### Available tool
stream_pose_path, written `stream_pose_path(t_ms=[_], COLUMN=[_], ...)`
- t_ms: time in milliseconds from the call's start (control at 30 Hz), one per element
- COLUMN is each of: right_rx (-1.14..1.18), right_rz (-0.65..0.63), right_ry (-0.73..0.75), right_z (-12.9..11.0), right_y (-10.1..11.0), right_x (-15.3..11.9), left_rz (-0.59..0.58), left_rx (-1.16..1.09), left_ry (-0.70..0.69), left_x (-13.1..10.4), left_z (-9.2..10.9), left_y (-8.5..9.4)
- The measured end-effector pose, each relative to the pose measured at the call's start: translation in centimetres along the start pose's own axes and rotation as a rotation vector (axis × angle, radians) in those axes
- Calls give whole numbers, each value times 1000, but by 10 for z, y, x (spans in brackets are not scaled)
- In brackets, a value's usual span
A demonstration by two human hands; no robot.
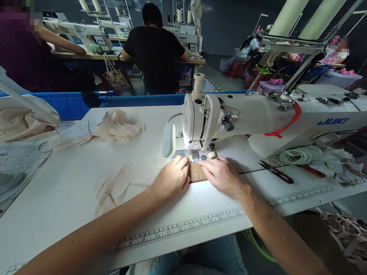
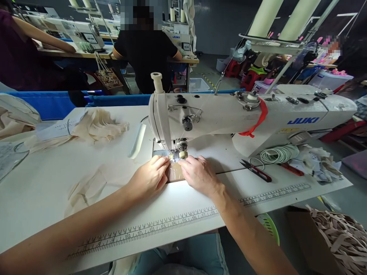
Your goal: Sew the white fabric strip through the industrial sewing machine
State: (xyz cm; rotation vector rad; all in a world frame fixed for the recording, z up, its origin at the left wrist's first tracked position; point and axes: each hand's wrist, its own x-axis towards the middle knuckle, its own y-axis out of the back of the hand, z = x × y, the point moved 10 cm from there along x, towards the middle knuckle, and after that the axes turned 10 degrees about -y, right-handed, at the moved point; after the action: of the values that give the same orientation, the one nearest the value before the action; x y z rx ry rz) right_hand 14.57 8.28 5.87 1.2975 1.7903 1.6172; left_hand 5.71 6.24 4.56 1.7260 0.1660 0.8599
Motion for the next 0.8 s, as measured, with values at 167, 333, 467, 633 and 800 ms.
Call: stream_pose_path(t_ms=[167,333,467,633,800], right_rx=[94,221,288,285,218], right_rz=[41,61,77,79,90], right_ry=[-109,-221,-285,-315,-309], right_z=[13,29,40,43,37], right_y=[0,0,1,3,2], right_x=[6,18,24,21,16], left_rz=[28,21,7,18,32], left_rx=[0,-11,-25,-13,-28], left_ry=[-5,-15,-18,-21,-14], left_x=[0,0,0,1,0], left_z=[-1,-2,-3,-1,-3], left_y=[5,5,5,6,6])
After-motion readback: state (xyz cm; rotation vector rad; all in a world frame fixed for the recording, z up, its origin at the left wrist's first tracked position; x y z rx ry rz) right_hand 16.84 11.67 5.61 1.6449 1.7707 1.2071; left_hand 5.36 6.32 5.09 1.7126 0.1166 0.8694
